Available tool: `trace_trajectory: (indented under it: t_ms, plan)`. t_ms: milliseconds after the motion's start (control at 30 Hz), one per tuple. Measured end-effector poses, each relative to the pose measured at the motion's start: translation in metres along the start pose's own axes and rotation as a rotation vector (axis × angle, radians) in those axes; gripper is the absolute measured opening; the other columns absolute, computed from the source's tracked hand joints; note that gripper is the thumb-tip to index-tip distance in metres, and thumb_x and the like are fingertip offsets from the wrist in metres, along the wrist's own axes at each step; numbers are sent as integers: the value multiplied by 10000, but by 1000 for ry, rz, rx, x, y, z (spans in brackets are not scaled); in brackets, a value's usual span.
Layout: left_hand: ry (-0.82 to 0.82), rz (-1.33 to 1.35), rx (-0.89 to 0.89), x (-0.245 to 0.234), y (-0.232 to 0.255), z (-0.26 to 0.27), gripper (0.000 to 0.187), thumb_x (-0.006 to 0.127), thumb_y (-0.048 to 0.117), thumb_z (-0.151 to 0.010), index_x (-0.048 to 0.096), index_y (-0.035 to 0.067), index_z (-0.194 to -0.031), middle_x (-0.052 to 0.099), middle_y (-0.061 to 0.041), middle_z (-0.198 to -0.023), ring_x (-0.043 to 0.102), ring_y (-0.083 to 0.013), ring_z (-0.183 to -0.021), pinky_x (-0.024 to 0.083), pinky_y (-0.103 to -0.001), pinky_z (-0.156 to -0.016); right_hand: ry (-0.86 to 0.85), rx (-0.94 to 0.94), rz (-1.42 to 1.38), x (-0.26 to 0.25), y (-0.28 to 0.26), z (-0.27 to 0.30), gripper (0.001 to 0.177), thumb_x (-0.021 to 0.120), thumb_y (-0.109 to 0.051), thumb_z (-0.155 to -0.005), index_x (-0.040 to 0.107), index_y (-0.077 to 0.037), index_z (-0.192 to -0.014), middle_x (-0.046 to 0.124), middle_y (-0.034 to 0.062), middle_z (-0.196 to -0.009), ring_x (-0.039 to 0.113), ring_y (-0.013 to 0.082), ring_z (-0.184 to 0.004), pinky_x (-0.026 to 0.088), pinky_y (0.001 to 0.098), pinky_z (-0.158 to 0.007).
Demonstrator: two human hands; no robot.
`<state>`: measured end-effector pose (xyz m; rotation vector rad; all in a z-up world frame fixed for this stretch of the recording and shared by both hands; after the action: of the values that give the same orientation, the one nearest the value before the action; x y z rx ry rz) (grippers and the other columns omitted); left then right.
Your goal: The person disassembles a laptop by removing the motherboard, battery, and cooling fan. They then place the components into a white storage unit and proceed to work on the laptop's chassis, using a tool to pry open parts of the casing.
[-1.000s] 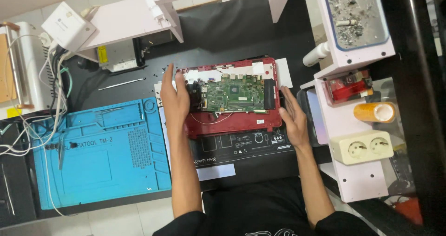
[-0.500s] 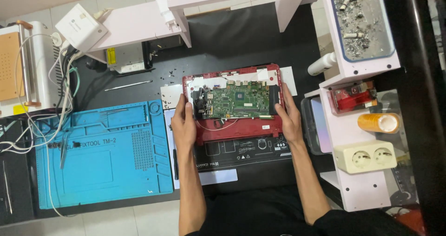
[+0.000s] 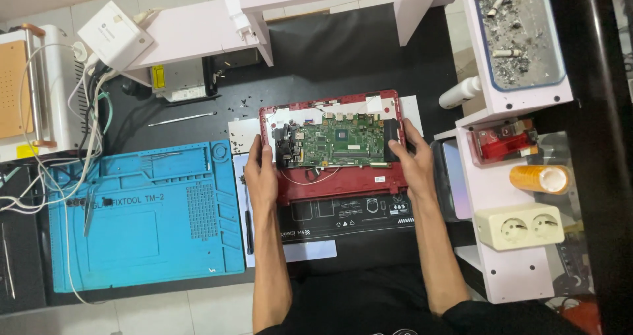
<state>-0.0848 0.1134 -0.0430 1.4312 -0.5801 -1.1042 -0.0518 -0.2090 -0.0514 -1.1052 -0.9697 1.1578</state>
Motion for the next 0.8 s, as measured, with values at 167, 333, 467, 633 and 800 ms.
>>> trace_trajectory:
  t_ms: [167,333,467,633,800]
  plan:
    - [-9,208,-51,-7,-13,-1,512,456,220,-1038,487,-33,-1483,568,-203,-1497,538,-268,-1382,376,-327,-1146,-22,-40,-48,-5,-12,1,650,685,-49,-875,490,62,-1485,561,159,-1451,555,236,-1336,408,352,-1159]
    - [14,322,-58,-26,-3,14,525,467,202,-1047,453,-60,-1501,513,-202,-1547,491,-256,-1428,342,-325,-1179,-128,-12,-152,-5,-27,5,620,685,-62,-900,512,73,-1480,547,142,-1440,546,234,-1342,408,360,-1175]
    - [17,380,-65,-47,10,29,546,451,221,-1054,416,-77,-1509,469,-199,-1576,446,-240,-1458,310,-320,-1199,-240,26,-204,11,-36,4,629,653,-70,-926,469,71,-1511,541,156,-1475,537,233,-1356,401,357,-1182]
    - [119,359,-73,-96,5,60,543,431,224,-1058,421,-81,-1507,488,-201,-1569,465,-240,-1449,321,-323,-1198,-337,-6,-48,58,-41,18,649,639,-80,-937,445,83,-1534,470,158,-1523,501,237,-1408,379,360,-1197]
    - [382,405,-109,-154,-26,99,523,438,180,-1056,450,-115,-1488,518,-214,-1543,509,-252,-1404,353,-341,-1176,-583,-19,73,137,-43,25,730,678,-162,-920,377,63,-1546,460,167,-1543,485,274,-1418,378,378,-1187]
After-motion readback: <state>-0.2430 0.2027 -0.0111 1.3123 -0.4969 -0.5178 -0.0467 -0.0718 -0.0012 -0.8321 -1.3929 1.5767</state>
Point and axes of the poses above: each hand's wrist, its own z-axis away from the middle knuckle, its own x-axis out of the palm, y = z × x, the point moved 3 cm from there along -z, towards the middle knuckle
